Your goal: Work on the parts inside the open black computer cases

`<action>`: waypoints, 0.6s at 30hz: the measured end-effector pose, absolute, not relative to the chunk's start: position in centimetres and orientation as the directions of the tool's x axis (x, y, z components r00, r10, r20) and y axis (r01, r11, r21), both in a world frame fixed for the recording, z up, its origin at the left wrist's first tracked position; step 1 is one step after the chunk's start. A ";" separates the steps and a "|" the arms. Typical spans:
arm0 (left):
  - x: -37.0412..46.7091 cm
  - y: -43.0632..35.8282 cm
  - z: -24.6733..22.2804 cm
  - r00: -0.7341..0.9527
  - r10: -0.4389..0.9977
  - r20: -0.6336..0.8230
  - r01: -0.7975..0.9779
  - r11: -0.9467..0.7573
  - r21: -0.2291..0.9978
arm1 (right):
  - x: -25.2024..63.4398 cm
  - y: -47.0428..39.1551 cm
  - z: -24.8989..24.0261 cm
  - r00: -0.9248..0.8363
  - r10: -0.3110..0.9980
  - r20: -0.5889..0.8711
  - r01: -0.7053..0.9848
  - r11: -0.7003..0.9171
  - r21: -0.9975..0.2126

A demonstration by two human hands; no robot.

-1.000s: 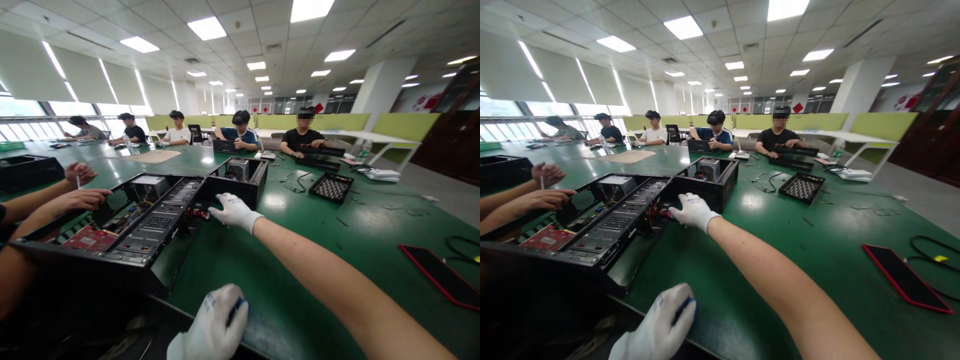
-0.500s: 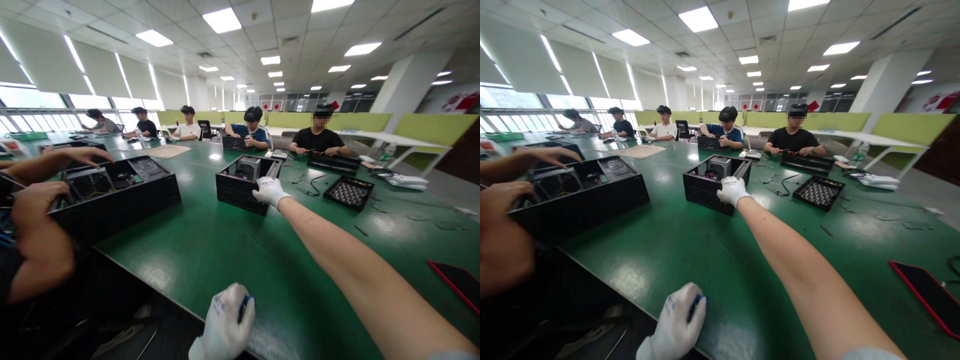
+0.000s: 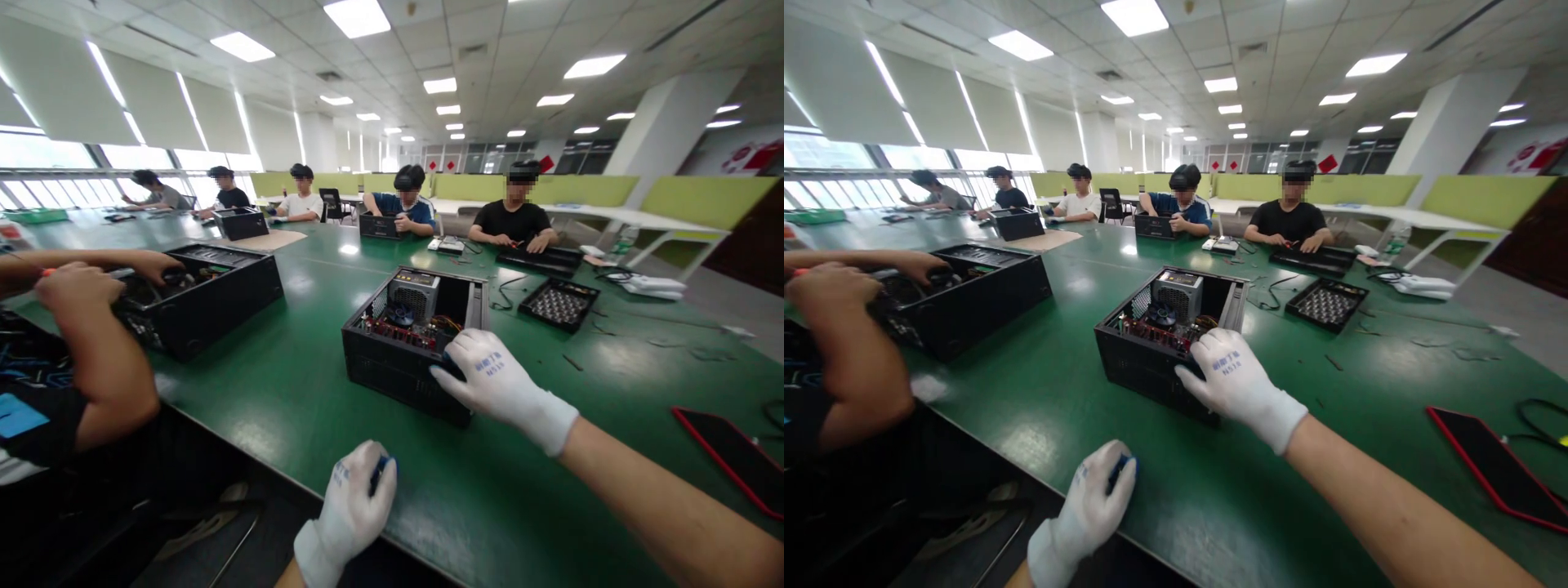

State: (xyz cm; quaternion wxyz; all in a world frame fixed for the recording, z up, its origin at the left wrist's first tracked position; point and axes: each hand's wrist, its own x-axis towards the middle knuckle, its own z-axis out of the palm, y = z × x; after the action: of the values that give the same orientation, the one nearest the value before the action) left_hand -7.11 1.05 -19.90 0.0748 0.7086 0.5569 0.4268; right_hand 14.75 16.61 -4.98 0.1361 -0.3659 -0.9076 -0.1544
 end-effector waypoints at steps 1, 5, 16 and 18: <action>-7.0 0.8 -18.9 0.023 0.851 0.524 0.723 -0.377 0.580 | 15.8 15.1 -5.0 -0.709 0.600 0.369 0.684 0.712 0.156; -6.6 0.0 -12.3 0.136 0.788 0.601 0.718 -0.496 0.488 | 19.9 9.7 -4.9 -0.735 0.544 0.405 0.610 0.791 0.044; -3.1 0.9 -3.5 0.559 0.739 0.377 0.758 -0.640 0.130 | 26.0 -0.3 -4.0 -0.720 0.459 0.520 0.509 0.859 -0.053; -2.5 0.0 -3.6 0.600 0.718 0.352 0.746 -0.661 0.078 | 26.6 -0.9 -3.9 -0.716 0.447 0.536 0.507 0.861 -0.041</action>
State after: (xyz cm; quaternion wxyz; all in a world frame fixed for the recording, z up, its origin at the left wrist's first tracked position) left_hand -2.48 0.04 -3.65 -0.0387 0.8936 0.4097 0.1792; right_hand 26.55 -0.93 -3.88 0.2747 -0.2578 -0.9247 -0.0544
